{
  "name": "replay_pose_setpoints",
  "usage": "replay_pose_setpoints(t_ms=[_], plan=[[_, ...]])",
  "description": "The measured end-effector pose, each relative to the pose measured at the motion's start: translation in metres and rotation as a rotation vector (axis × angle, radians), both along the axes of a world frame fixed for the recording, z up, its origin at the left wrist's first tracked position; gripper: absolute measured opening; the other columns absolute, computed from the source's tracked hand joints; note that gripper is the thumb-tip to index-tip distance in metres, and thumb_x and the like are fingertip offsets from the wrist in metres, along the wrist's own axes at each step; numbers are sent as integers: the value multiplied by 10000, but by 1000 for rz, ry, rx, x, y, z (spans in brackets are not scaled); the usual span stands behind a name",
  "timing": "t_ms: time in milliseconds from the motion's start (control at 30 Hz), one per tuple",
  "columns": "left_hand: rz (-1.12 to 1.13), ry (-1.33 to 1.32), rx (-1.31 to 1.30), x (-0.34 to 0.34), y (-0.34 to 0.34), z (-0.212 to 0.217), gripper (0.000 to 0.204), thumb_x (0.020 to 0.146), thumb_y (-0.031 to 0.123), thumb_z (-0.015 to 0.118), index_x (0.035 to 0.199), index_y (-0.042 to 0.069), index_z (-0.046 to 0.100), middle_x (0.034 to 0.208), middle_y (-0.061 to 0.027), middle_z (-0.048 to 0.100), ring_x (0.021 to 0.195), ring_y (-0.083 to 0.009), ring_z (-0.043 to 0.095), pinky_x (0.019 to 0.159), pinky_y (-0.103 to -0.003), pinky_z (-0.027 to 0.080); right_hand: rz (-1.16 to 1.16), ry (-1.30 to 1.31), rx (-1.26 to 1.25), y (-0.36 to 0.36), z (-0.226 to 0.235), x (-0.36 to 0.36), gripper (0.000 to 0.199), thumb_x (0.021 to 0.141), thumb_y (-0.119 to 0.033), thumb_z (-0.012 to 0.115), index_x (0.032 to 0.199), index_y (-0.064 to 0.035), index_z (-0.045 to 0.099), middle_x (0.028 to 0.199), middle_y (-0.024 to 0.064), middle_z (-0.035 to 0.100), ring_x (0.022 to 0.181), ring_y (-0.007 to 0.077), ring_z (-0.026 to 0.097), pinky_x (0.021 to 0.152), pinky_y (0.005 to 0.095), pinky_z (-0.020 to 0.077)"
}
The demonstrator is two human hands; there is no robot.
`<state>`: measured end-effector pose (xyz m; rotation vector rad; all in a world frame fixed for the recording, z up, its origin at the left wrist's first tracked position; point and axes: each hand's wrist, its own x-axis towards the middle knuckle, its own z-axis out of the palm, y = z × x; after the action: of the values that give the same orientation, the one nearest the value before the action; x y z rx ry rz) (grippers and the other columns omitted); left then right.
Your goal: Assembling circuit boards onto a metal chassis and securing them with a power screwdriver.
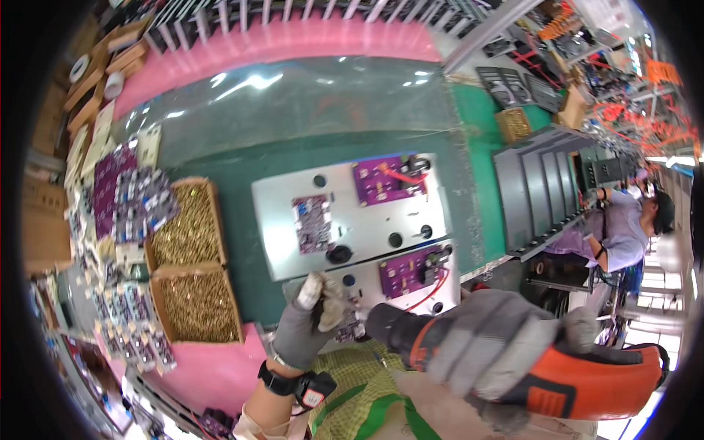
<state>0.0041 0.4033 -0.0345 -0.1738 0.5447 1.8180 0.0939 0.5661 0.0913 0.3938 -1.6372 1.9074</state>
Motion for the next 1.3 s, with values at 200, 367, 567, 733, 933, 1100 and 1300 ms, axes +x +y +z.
replay_pose_setpoints(t_ms=[200, 367, 567, 733, 933, 1100, 1300], plan=[[23, -121, -53, -7, 8, -1, 299, 910, 332, 525, 885, 35, 549, 644, -4, 474, 485, -67, 365, 456, -208, 315, -1, 33, 11, 13, 8, 2, 325, 714, -204, 765, 845, -43, 516, 647, 107, 608, 510, 209, 605, 421, 274, 510], [-17, -59, -39, -7, 13, -3, 310, 897, 358, 540, 906, 48, 526, 629, 6, 460, 497, -66, 370, 474, -215, 315, -66, 159, -85, 14, -6, -1, 333, 692, -211, 787, 809, -44, 523, 624, 115, 612, 517, 206, 624, 434, 262, 535], [-58, 138, -189, -10, 18, 4, 323, 903, 374, 526, 873, 53, 542, 575, 21, 452, 457, -58, 357, 450, -204, 300, -81, 130, -65, 17, -11, -6, 329, 699, -212, 779, 802, -53, 510, 604, 111, 605, 498, 205, 614, 449, 275, 544], [-39, 779, -632, -23, 22, 1, 366, 928, 356, 482, 865, 30, 638, 607, 14, 519, 507, -47, 436, 456, -197, 344, 131, 9, -84, 35, -15, -33, 360, 692, -199, 783, 821, -39, 488, 569, 101, 573, 405, 214, 542, 379, 287, 480], [-205, 1479, -1271, -72, 36, -35, 372, 812, 426, 604, 786, 57, 640, 584, -78, 574, 571, -223, 571, 555, -335, 444, -416, 66, 20, 42, -56, -81, 711, 778, -217, 696, 1263, 5, 227, 789, 106, 548, 590, 194, 556, 517, 330, 500], [-525, 1470, -1302, -79, 48, -51, 431, 785, 490, 604, 751, 61, 621, 639, -132, 599, 620, -302, 593, 595, -395, 455, -392, -27, 230, 51, -81, -104, 699, 799, -114, 634, 1321, 10, 186, 824, 102, 543, 658, 189, 568, 601, 353, 530], [-351, 1251, -1157, -73, 47, -58, 380, 823, 404, 593, 777, 28, 617, 635, -145, 596, 609, -307, 589, 585, -378, 451, -412, -66, 214, 55, -99, -115, 675, 793, -98, 628, 1307, 4, 203, 828, 98, 546, 663, 186, 570, 610, 346, 527]])
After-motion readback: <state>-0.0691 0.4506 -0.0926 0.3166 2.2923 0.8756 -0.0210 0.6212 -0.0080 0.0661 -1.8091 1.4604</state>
